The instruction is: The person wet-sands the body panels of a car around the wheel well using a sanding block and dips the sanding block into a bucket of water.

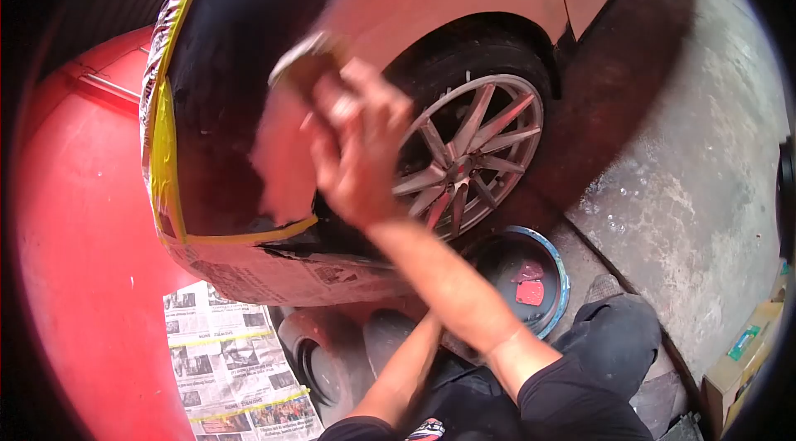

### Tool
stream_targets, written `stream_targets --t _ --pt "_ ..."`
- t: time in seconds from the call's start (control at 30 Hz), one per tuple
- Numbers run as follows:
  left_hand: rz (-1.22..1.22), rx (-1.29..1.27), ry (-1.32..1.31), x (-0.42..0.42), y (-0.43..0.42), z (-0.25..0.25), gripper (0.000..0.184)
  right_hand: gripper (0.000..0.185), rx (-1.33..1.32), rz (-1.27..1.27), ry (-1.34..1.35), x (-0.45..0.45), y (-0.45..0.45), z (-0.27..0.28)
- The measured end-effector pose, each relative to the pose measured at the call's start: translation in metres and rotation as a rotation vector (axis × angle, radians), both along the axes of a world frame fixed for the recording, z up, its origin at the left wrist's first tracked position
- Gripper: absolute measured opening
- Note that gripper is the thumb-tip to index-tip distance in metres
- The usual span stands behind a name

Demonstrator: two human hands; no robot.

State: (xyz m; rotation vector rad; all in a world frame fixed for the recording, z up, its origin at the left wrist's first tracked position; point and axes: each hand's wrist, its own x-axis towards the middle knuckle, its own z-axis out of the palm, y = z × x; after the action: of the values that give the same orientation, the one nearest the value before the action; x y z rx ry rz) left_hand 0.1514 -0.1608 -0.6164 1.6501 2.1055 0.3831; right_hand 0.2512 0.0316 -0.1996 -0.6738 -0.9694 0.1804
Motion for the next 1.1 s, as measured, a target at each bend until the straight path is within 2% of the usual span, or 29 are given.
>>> stream_targets --t 0.03,0.1,0.2,0.23,0.3,0.37,0.43,0.53,0.6,0.63,0.67,0.7,0.77,0.8,0.83,0.9,0.97,1.03,1.1 --pt "-0.02 -0.008 0.004 -0.003 -0.006 -0.004 0.062 0.05 0.012 0.056 -0.031 -0.013 -0.02 -0.007" --pt "-0.035 -0.025 0.012 -0.005 -0.004 0.001 0.062 0.042 0.024 0.027 0.086 0.0 -0.006 0.001" --pt "0.018 -0.066 0.008 0.006 0.021 0.029 0.062 0.044 -0.202 -0.195 0.271 0.059 0.094 0.0" --pt "0.053 -0.07 0.001 0.011 0.025 0.04 0.062 0.043 -0.318 -0.158 0.361 0.08 0.118 -0.005" --pt "0.08 -0.077 -0.004 0.016 0.028 0.049 0.063 0.04 -0.373 -0.088 0.435 0.082 0.113 0.0" --pt "0.044 -0.07 0.002 0.01 0.018 0.037 0.063 0.041 -0.279 0.018 0.294 0.042 0.052 0.008" --pt "-0.02 -0.051 0.015 0.0 -0.001 0.017 0.063 0.045 -0.249 -0.02 0.095 0.003 -0.013 0.01" --pt "-0.049 -0.088 0.059 -0.005 0.002 0.012 0.063 0.048 -0.259 0.069 0.187 0.012 0.006 0.0" --pt "-0.035 -0.18 0.094 0.0 0.022 0.023 0.063 0.048 -0.306 -0.024 0.246 0.051 0.06 0.0" --pt "0.014 -0.21 0.081 0.008 0.031 0.04 0.064 0.048 -0.388 0.002 0.306 0.071 0.082 0.0" --pt "0.095 -0.147 0.002 0.023 0.032 0.066 0.064 0.048 -0.416 -0.138 0.257 0.083 0.105 -0.006" --pt "0.171 -0.077 -0.078 0.038 0.033 0.092 0.065 0.048 -0.428 -0.167 0.273 0.085 0.108 -0.004" --pt "0.12 -0.075 -0.052 0.027 0.029 0.065 0.064 0.048 -0.436 -0.072 0.216 0.068 0.076 0.001" --pt "0.068 -0.071 -0.033 0.019 0.025 0.049 0.064 0.048 -0.349 0.018 0.188 0.046 0.047 0.004" --pt "0.016 -0.071 -0.011 0.01 0.017 0.031 0.063 0.049 -0.313 -0.044 0.06 0.016 0.017 0.001" --pt "-0.043 -0.091 0.015 0.004 0.009 0.023 0.063 0.051 -0.161 0.048 -0.016 -0.009 -0.032 0.004" --pt "-0.064 -0.143 0.05 0.004 0.017 0.026 0.062 0.049 -0.12 -0.002 -0.132 0.015 -0.01 -0.013" --pt "-0.006 -0.182 0.048 0.016 0.031 0.055 0.062 0.046 -0.167 -0.16 -0.073 0.055 0.055 -0.021" --pt "0.099 -0.113 0.004 0.019 0.033 0.059 0.059 0.04 -0.27 -0.149 0.11 0.105 0.113 -0.02"
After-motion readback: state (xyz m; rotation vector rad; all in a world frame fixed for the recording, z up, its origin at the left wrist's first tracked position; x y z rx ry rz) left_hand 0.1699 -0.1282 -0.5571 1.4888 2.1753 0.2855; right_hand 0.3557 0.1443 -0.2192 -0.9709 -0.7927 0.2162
